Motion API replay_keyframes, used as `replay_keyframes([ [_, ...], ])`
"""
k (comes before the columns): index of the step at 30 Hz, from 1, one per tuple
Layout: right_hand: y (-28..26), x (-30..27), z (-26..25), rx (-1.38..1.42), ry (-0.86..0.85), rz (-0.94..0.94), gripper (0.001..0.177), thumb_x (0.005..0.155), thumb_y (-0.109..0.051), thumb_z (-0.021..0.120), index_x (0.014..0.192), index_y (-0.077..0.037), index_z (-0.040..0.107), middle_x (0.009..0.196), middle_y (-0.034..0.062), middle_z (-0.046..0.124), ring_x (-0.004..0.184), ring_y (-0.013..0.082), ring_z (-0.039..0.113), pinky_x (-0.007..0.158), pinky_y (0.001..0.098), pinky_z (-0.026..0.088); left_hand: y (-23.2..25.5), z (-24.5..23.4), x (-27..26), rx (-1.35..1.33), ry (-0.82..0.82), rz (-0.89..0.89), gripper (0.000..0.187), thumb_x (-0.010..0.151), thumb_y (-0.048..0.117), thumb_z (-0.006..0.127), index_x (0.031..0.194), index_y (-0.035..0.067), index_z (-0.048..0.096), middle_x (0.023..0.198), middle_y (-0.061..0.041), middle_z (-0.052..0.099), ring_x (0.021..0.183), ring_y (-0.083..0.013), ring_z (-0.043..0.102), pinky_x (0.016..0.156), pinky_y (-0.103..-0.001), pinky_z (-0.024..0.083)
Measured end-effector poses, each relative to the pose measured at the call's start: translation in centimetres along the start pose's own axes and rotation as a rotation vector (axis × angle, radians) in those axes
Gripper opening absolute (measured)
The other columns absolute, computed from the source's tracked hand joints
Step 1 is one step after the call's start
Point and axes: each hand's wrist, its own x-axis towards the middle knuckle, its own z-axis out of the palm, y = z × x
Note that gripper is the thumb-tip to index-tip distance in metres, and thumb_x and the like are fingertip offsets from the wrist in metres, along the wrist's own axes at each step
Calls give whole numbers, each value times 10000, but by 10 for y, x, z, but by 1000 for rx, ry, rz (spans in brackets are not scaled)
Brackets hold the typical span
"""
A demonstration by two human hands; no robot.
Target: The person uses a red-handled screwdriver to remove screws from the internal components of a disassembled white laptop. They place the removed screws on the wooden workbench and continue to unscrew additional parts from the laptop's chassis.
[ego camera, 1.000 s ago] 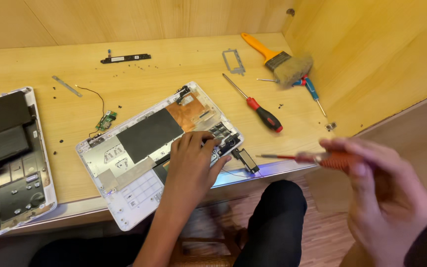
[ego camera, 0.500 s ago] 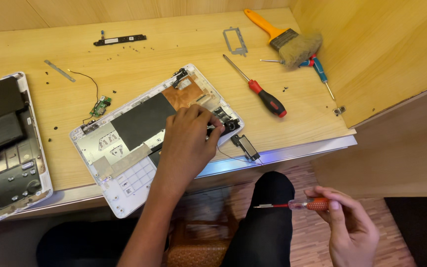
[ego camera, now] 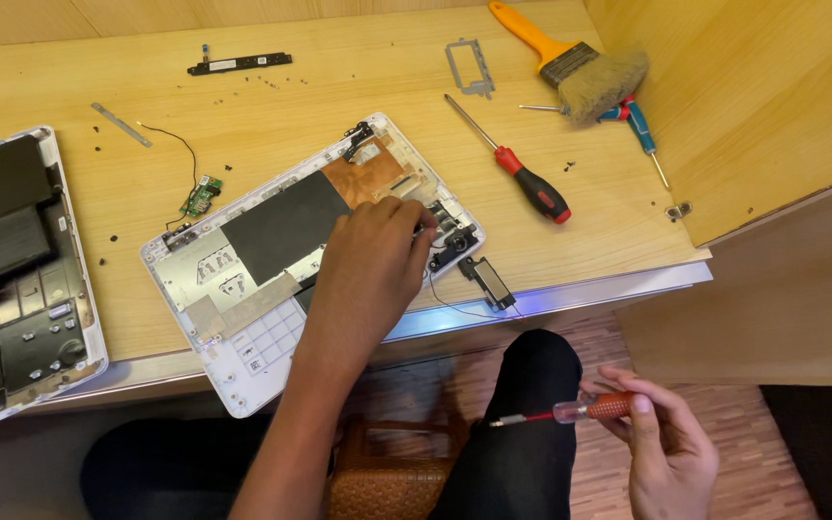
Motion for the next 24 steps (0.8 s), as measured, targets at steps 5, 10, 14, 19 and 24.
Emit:
replay_keyframes([
  [5, 34, 13, -17, 196, 74, -64, 218, 1107, -102, 412, 1164, 38, 570, 900, 176, 543, 761, 307, 635, 781, 495, 634, 4, -1, -35, -58, 66, 96, 152, 969, 186, 572, 1097, 128, 629, 1135, -78, 615, 1074, -294, 571, 846, -453, 408],
  [10, -30, 33, 4, -66, -31, -78, 240, 1112, -105, 390, 1203, 12, 579, 701, 74, 373, 567, 130, 346, 455, 246, 269, 10, -17, -100, -278, 141, 121, 163, 963, 125, 568, 1108, 124, 641, 1142, -51, 633, 1047, -241, 593, 842, -379, 434],
  [14, -63, 57, 39, -571, -200, -129, 171, 975, -177, 608, 1073, -163, 748, 597, -13, 436, 530, 100, 318, 536, 246, 302, -7, -13, -140, -156, 315, 93, 137, 893, 119, 651, 1017, 155, 699, 1105, 3, 674, 1045, -210, 619, 907, -360, 437],
  [19, -102, 78, 84, -684, -330, -134, 190, 963, -240, 626, 1099, -173, 741, 730, -6, 534, 613, 127, 359, 619, 264, 336, -21, -26, -149, -75, 383, 18, 130, 892, 136, 680, 1012, 181, 704, 1130, 29, 687, 1103, -206, 626, 930, -362, 424],
  [24, -132, 102, 134, -884, -717, -346, 144, 933, -298, 638, 995, -222, 744, 610, -17, 618, 585, 141, 552, 627, 311, 393, -16, -30, -133, -131, 325, -37, 127, 925, 143, 625, 1028, 187, 685, 1128, 26, 670, 1103, -186, 608, 923, -355, 391],
])
